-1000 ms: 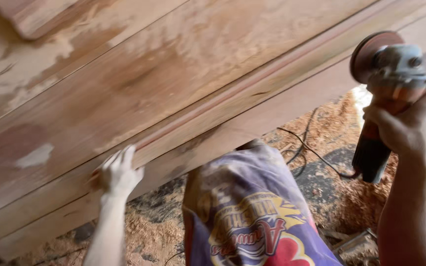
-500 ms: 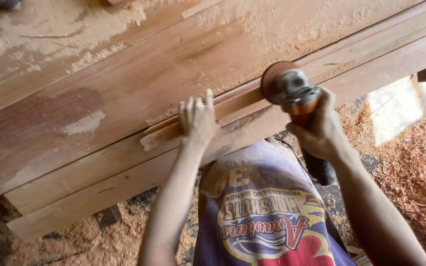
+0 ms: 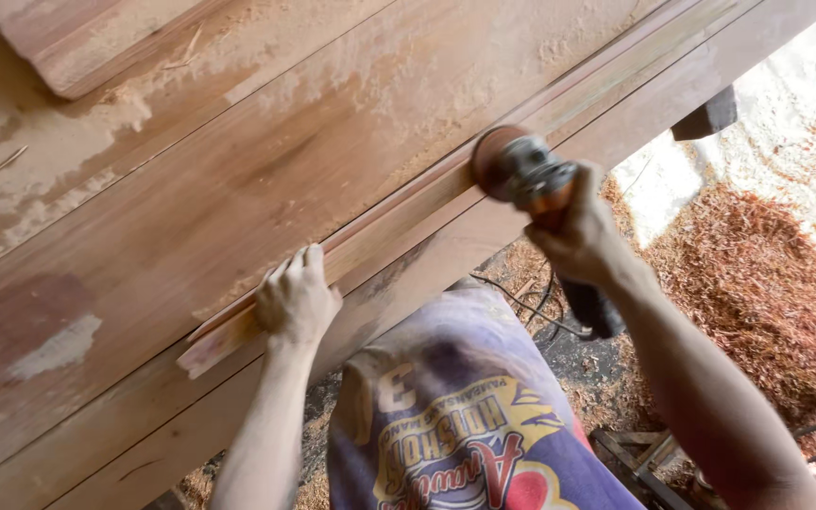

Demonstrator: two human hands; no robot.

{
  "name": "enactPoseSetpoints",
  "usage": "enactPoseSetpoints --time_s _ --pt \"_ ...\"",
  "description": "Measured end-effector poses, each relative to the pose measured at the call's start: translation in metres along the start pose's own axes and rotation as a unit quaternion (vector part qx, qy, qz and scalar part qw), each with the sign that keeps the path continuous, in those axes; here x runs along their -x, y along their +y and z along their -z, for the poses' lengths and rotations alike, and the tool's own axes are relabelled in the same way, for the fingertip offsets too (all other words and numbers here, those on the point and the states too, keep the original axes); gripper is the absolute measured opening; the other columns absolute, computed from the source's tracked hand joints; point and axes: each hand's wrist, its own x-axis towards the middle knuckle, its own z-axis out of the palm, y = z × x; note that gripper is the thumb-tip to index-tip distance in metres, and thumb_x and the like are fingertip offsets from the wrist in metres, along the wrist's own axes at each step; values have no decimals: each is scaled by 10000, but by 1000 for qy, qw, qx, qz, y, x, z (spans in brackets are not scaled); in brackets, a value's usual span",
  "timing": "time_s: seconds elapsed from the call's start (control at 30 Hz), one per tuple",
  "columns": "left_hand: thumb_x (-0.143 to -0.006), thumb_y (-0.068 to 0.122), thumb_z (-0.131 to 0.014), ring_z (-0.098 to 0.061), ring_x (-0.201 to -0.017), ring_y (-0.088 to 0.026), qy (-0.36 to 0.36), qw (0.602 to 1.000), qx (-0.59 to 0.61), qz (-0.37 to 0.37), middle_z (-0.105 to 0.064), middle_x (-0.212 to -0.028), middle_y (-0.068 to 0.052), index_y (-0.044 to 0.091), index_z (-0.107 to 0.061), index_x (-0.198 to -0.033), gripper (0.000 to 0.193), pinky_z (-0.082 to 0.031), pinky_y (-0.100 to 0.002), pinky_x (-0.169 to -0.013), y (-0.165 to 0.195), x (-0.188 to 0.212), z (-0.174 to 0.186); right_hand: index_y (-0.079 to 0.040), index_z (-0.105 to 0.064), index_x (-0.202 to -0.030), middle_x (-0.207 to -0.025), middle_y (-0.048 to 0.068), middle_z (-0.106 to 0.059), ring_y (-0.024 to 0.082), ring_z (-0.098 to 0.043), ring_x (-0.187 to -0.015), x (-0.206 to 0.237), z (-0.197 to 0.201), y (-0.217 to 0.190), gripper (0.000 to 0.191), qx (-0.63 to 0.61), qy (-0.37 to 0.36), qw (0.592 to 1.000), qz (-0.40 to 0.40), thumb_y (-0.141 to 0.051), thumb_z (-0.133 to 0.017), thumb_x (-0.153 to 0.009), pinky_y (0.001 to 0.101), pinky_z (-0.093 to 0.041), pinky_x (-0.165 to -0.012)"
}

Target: The person uses an angle grinder with a sanding disc to smooth the surface of several wooden planks on a workbench. They repeatedly pick up planks, sand them, and place them back on the bench.

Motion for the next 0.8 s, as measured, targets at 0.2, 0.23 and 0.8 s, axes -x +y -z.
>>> enactPoseSetpoints --time_s 0.2,0.23,0.8 --pt "-571 174 -899 -754 -958 -284 3 1000 -20 2 -771 -1103 -91 129 -693 -1146 613 -604 -415 -821 1 0 2 -18 -225 -1305 -1057 263 -594 350 -675 -879 -64 97 71 709 39 82 994 -59 -98 -723 -805 472 -634 -703" --pt "-571 177 -900 -754 -953 -276 -9 999 -34 6 -773 -1103 -81 134 -691 -1152 619 -605 -409 -829 1 0 1 -12 -230 -1314 -1065 267 -595 357 -667 -910 -74 111 83 737 61 101 992 -49 -115 -753 -805 485 -616 -731" --pt "-541 109 -847 -768 -1013 -336 -11 996 -86 -14 -770 -1081 -173 24 -693 -1145 629 -616 -426 -943 -3 -15 -20 -107 -213 -1320 -1149 214 -568 306 -696 -944 -196 283 236 738 -67 167 968 -175 -52 -747 -815 457 -649 -752"
